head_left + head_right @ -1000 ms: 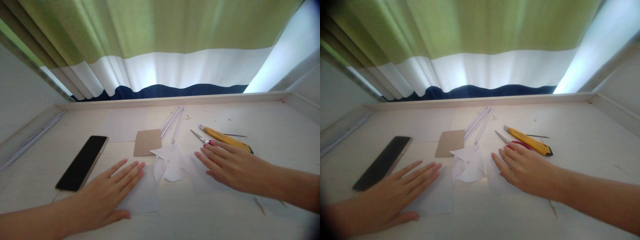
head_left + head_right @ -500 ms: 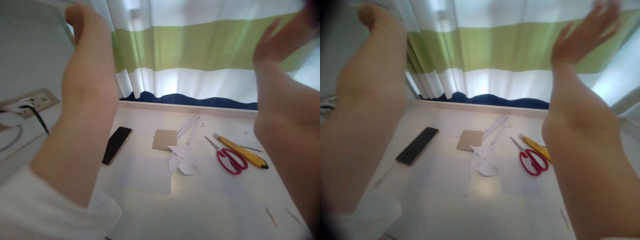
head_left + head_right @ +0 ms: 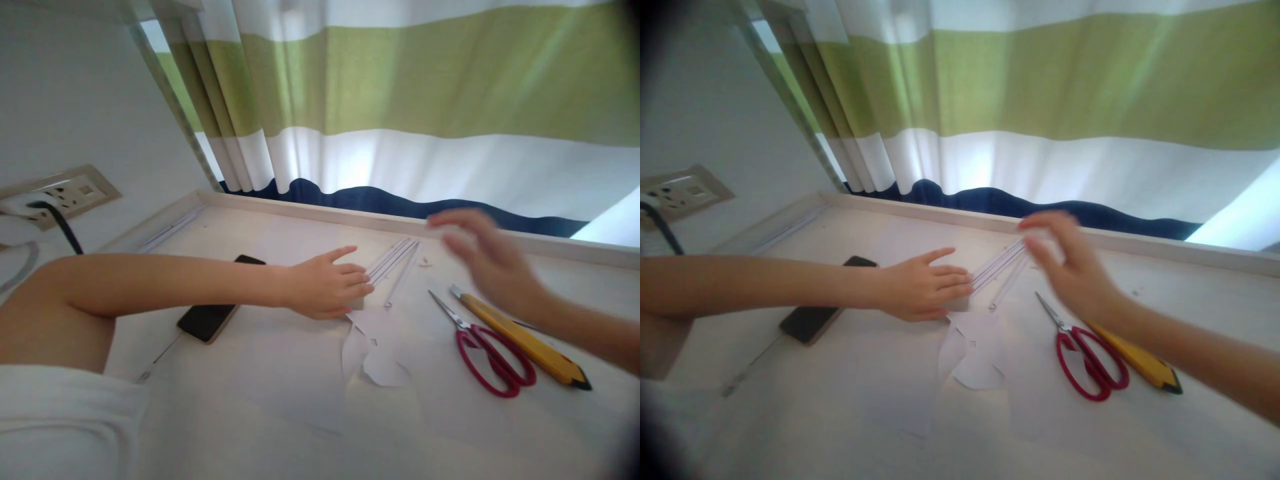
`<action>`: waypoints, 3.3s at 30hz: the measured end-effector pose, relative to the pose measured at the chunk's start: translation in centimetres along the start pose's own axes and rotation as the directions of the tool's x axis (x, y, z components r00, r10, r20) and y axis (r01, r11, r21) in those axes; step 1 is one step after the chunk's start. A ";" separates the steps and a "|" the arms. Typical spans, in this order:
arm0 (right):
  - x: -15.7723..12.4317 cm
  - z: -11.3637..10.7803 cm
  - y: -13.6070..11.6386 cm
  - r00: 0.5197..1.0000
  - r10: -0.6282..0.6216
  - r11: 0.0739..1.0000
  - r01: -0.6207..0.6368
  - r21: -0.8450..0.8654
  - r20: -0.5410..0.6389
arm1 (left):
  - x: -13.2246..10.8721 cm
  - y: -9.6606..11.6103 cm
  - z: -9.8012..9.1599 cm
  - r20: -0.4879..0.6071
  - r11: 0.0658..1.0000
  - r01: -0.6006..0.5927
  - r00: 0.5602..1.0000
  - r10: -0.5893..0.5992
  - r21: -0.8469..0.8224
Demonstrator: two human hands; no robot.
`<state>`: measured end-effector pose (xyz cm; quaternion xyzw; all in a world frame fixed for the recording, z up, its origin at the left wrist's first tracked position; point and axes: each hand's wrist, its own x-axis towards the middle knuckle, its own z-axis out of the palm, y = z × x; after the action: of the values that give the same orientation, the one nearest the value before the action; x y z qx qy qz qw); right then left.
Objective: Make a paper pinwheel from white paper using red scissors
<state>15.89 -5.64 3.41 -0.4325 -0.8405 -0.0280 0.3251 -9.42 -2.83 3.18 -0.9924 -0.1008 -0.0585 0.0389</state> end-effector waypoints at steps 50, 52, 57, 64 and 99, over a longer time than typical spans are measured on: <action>-10.4 5.0 -2.2 0.893 -0.322 0.946 0.293 0.135 0.316 | -1.5 11.1 8.1 -0.195 0.993 0.117 0.973 -0.119 -0.024; -10.5 4.9 -2.1 0.879 -0.339 0.941 0.310 0.137 0.335 | -1.6 11.0 8.1 -0.201 0.995 0.097 0.974 -0.102 -0.034; -10.5 4.7 -2.1 0.849 -0.382 0.924 0.349 0.154 0.365 | -1.7 10.5 8.1 -0.232 0.998 0.052 0.971 -0.062 -0.048; -10.6 4.8 -2.2 0.849 -0.383 0.923 0.340 0.178 0.363 | -0.8 10.9 6.8 -0.211 0.987 0.122 0.972 -0.098 0.104; -10.9 4.4 -2.6 0.869 -0.398 0.917 0.367 0.158 0.293 | 0.2 12.6 8.2 -0.244 0.950 0.269 0.943 -0.226 0.160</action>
<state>16.14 -13.55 -5.66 -0.2400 -0.9512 0.0193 0.1933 -5.78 -14.42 -5.73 -0.9506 -0.2253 -0.1639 0.1372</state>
